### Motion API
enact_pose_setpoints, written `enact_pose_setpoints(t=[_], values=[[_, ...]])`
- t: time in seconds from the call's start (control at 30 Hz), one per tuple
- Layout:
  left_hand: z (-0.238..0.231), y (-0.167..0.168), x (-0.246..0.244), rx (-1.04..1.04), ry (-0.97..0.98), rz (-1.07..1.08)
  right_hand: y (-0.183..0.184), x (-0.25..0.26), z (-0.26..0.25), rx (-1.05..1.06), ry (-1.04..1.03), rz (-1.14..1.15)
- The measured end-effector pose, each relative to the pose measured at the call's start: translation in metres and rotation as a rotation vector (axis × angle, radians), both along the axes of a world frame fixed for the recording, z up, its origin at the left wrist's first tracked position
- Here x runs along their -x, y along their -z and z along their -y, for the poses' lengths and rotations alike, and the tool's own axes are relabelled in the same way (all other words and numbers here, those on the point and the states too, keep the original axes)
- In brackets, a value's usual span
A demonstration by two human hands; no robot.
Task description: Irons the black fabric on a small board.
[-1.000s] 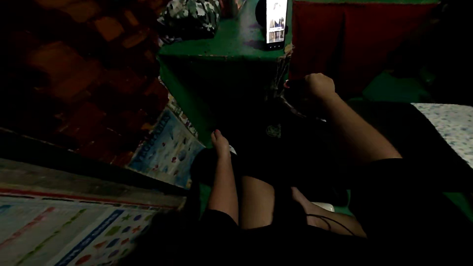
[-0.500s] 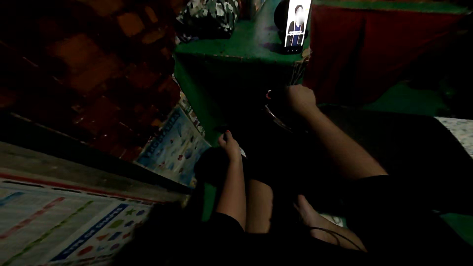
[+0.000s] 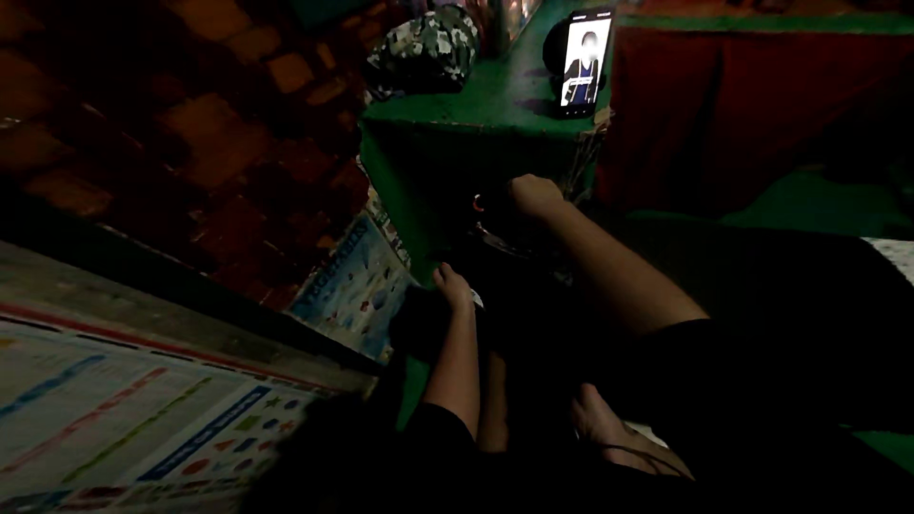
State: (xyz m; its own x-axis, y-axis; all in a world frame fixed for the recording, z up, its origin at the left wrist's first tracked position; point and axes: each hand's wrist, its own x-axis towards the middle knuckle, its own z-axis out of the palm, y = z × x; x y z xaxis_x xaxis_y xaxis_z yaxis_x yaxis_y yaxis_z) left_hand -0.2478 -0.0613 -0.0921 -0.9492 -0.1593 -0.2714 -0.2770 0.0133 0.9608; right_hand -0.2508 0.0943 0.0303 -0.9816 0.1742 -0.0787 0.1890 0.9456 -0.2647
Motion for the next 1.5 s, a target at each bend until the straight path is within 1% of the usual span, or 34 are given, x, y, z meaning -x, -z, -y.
enact_pose_setpoints(t=[0.07,0.1,0.23,0.33,0.4,0.5,0.57,0.67,0.73,0.8,0.83,0.9,0.97,1.03,1.1,1.13,1.27,1.4,1.5], values=[[0.002,0.025,0.003,0.006,-0.047,-0.127,0.001,-0.009,-0.001,-0.022,-0.125,0.021],[0.003,0.030,0.004,0.005,-0.043,-0.156,0.000,-0.015,0.000,-0.036,-0.176,0.035],[0.008,0.028,0.002,0.025,-0.021,-0.142,0.001,-0.062,-0.003,-0.047,-0.336,0.055],[0.008,0.027,0.000,0.050,0.004,-0.146,0.015,-0.118,-0.020,-0.012,-0.450,-0.060],[0.008,0.026,0.000,0.047,0.005,-0.147,0.023,-0.162,-0.035,-0.014,-0.456,-0.112],[0.010,0.025,-0.001,0.056,0.011,-0.151,0.030,-0.232,-0.068,-0.020,-0.370,-0.111],[0.011,0.024,-0.004,0.071,0.017,-0.143,0.032,-0.274,-0.095,-0.042,-0.258,-0.102],[0.011,0.021,-0.008,0.063,0.009,-0.112,0.032,-0.323,-0.136,-0.067,0.043,-0.082],[0.012,0.019,-0.016,0.032,-0.005,-0.099,0.030,-0.343,-0.159,-0.093,0.252,-0.097],[0.014,0.024,-0.031,0.041,-0.036,-0.153,0.031,-0.357,-0.180,-0.093,0.385,-0.146],[0.018,0.029,-0.042,0.065,-0.022,-0.186,0.031,-0.360,-0.186,-0.061,0.444,-0.170],[0.026,0.043,-0.068,0.078,0.072,-0.229,0.028,-0.362,-0.191,0.069,0.538,-0.205],[0.036,0.061,-0.089,0.028,0.252,-0.206,0.025,-0.359,-0.192,0.215,0.579,-0.226],[0.050,0.081,-0.098,0.015,0.456,-0.138,0.027,-0.355,-0.192,0.296,0.564,-0.236],[0.059,0.085,-0.097,-0.010,0.621,-0.155,0.028,-0.348,-0.188,0.329,0.511,-0.238],[0.063,0.086,-0.095,-0.028,0.664,-0.170,0.028,-0.343,-0.184,0.330,0.489,-0.231],[0.080,0.081,-0.091,-0.087,0.718,-0.205,0.019,-0.316,-0.139,0.290,0.372,-0.199],[0.087,0.083,-0.092,-0.086,0.735,-0.208,0.024,-0.274,-0.101,0.227,0.116,-0.204],[0.088,0.082,-0.096,-0.100,0.719,-0.187,0.024,-0.232,-0.062,0.191,-0.001,-0.199]])
